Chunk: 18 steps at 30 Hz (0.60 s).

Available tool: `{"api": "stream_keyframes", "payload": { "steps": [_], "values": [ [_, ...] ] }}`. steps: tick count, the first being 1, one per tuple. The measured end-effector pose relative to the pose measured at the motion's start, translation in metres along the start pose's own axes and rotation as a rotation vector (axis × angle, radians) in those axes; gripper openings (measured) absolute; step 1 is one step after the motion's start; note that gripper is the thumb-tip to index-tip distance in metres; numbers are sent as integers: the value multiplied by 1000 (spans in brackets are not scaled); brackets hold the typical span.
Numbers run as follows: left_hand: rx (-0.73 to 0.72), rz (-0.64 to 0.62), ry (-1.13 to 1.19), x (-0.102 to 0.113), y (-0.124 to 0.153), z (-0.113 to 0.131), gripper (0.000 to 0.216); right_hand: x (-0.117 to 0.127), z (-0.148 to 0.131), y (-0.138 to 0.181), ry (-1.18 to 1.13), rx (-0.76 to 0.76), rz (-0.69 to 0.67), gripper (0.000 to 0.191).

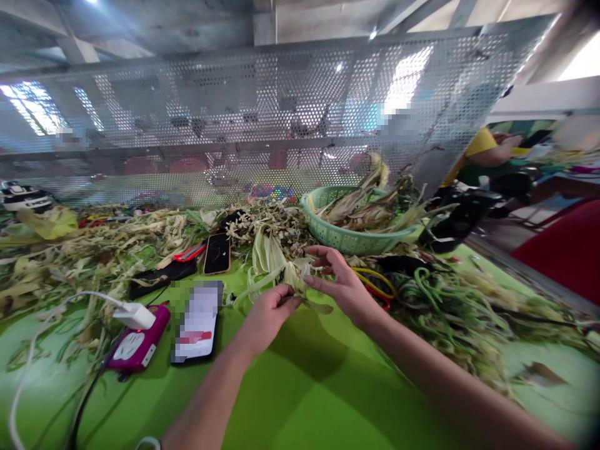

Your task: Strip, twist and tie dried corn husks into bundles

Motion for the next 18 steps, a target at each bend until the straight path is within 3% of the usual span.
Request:
{"api": "stream_keyframes", "payload": {
  "steps": [4,6,13,18],
  "values": [
    [-8,-14,-62,-3,-2,0,33,-6,-7,0,78,58,-138,15],
    [-14,-30,-80,-5,-1,1,32,-10,-6,1,47,46,-150,14],
    [28,-68,-158,-11,2,0,22,-8,-3,3,5,30,-17,18],
    [57,-51,-79,-11,4,-3,23,-6,0,2,9,29,41,18]
  ]
}}
Point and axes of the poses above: each hand's wrist, its own y-axis away from the middle knuckle, its own x-axis out of the back of the hand, z = x × y, the point moved 6 cm from there along -y, towards the middle knuckle, and after that the axes turned 15 degrees about y, right-handed, at the moved point
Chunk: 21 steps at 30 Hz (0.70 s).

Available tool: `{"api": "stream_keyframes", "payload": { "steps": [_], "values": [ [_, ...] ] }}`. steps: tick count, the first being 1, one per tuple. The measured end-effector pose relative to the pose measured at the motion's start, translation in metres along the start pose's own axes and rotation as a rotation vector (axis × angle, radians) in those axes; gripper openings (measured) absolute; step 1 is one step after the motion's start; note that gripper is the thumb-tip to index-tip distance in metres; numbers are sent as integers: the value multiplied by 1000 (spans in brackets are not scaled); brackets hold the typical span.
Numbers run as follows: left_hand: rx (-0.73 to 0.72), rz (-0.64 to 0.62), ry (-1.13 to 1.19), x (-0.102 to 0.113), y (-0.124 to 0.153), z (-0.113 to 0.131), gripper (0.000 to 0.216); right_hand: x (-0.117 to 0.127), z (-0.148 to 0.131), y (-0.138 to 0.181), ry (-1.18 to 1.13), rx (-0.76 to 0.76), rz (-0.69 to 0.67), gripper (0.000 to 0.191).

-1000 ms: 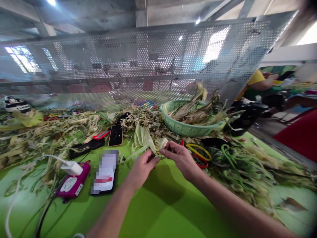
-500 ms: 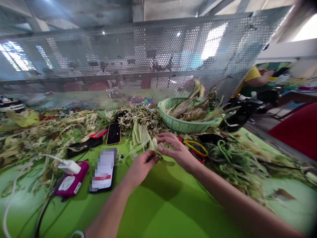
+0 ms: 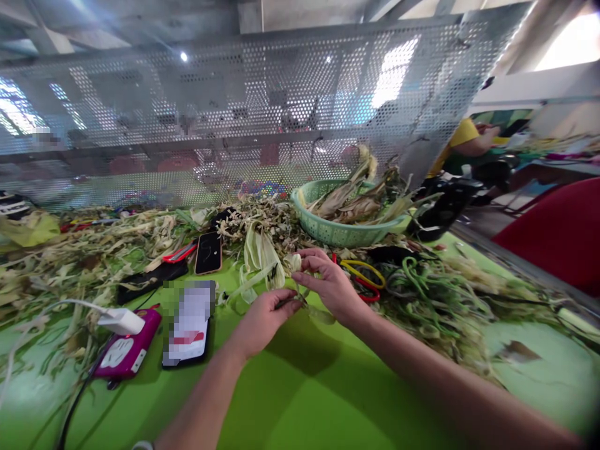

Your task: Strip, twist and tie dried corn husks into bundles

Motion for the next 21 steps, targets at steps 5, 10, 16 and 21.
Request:
{"api": "stream_keyframes", "payload": {
  "steps": [5,10,16,21],
  "values": [
    [5,223,85,20,-1,-6,30,12,-2,-3,57,34,85,20],
    [-27,404,206,36,-1,-7,28,-2,-4,2,65,5,-152,18],
    [38,336,356,30,-3,-12,28,-10,-1,2,75,-2,-201,15],
    [-13,334,353,31,-4,-11,24,-3,6,-3,119,-4,-106,12]
  ]
}}
Point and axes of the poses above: each hand's wrist, its own y-axis away from the middle knuckle, its own x-axis out of the back of the hand, z = x × y, the point moved 6 cm from there along -y, towards the middle knuckle, and after that the axes turned 15 degrees about y, right-handed, at the moved point
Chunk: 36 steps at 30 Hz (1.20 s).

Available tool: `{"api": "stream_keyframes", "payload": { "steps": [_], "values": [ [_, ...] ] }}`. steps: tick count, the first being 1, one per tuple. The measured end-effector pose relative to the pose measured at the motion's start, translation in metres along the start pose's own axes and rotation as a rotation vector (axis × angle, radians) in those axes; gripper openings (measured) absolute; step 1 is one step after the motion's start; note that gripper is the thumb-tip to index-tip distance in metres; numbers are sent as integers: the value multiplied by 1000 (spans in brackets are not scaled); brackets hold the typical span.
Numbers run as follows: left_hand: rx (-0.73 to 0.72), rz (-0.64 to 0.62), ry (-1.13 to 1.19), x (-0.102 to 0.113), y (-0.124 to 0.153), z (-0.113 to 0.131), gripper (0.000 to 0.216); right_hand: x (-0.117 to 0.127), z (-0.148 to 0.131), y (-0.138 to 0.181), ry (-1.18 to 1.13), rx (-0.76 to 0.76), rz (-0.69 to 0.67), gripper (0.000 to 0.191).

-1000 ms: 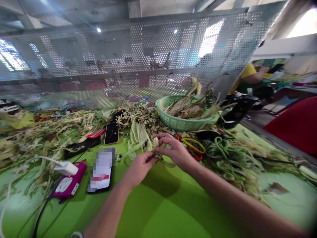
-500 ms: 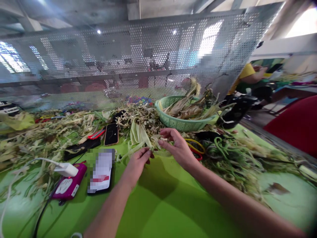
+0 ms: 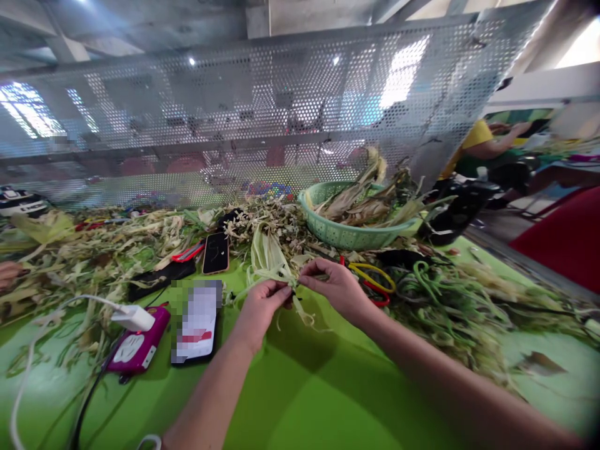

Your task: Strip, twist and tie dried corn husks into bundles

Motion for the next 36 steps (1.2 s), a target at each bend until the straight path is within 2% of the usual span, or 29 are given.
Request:
{"api": "stream_keyframes", "payload": {
  "steps": [3,5,6,10,12,17,22,28,31,36],
  "values": [
    [-33,77,79,4,-2,2,27,20,-12,5,170,60,264,24],
    [-73,92,91,4,-3,5,29,26,-21,11,222,80,341,23],
    [-82,80,91,2,-3,5,30,24,-24,12,219,75,301,18],
    [-57,62,105,2,-3,-1,33,-12,-18,16,105,-3,-86,15],
    [-53,83,83,5,-2,-3,32,-24,-12,17,67,-26,-156,14],
    [-93,29,-68,3,-1,3,34,-25,-7,14,116,-8,-163,14],
    [-131,23,-170,3,-2,9,38,-23,-17,15,197,56,-188,13],
    [-30,125,96,6,0,-2,38,-24,-31,17,251,184,-219,16],
    [6,139,205,4,2,-4,38,-25,-27,17,142,140,-236,17],
    [-39,94,147,0,4,4,38,-29,-9,14,-301,-96,-231,25]
  ]
}}
Point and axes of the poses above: each hand's wrist, its own y-axis away from the middle knuckle, its own x-axis out of the back of the hand, z = x × y, the point moved 6 cm from there along -y, towards the middle knuckle, and after that the axes turned 15 degrees about y, right-handed, at the moved point
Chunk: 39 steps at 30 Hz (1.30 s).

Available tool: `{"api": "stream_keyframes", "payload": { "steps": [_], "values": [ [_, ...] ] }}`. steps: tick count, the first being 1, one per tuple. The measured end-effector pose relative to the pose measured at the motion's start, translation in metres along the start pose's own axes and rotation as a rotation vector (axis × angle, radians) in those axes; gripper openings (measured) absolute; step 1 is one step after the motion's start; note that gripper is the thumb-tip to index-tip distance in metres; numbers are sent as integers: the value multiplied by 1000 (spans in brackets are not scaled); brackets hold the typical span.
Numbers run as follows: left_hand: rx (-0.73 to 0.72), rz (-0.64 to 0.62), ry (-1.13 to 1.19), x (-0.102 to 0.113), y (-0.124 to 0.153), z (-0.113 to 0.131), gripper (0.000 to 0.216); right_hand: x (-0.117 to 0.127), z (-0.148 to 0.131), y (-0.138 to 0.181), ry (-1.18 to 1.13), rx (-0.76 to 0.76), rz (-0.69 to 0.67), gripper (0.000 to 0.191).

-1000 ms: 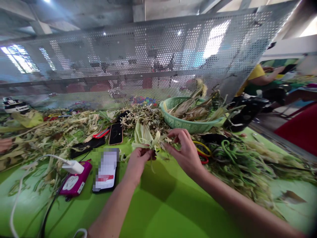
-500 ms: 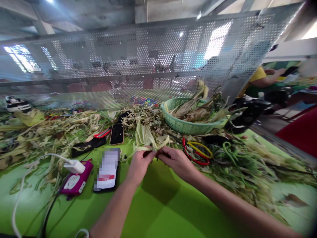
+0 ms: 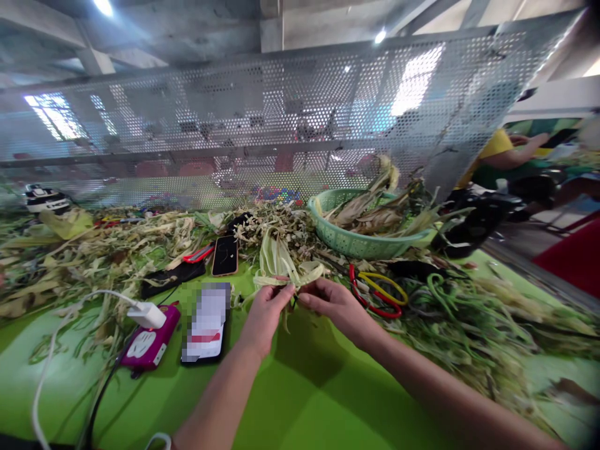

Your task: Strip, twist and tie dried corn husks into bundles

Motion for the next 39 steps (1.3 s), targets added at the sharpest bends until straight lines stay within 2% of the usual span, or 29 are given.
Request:
{"api": "stream_keyframes", "payload": {
  "steps": [2,6,13,17,22,25,27,30,36,39],
  "values": [
    [-3,-49,-40,-3,1,1,36,5,4,-2,-113,-44,60,30],
    [6,-99,-123,-7,2,0,33,16,9,-4,-150,-76,153,28],
    [48,-171,-116,-16,5,0,28,19,4,-3,-147,-44,172,23],
    [42,-164,-101,-14,5,1,28,20,3,-5,-147,-67,188,20],
    [27,-186,-156,-9,4,1,27,20,12,-7,-174,-113,89,19],
    [42,-195,-230,-6,2,0,27,29,14,-6,-146,-118,124,35],
    [35,-230,-245,-8,2,0,29,31,12,-6,-150,-139,89,33],
    [39,-283,-252,-11,1,-2,32,24,9,-5,-195,-166,-25,29],
    [48,-327,-297,-15,3,-5,35,18,10,-4,-272,-171,-28,28],
    [46,-331,-310,-15,3,-4,36,12,14,-1,-325,-243,-127,34]
  ]
}}
Point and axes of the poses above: each hand's wrist, its own y-axis away from the middle knuckle, its own x-axis out of the back of the hand, z = x × y, the point moved 6 cm from there along -y, towards the middle knuckle, and after that the axes turned 15 degrees about y, right-handed, at the moved point
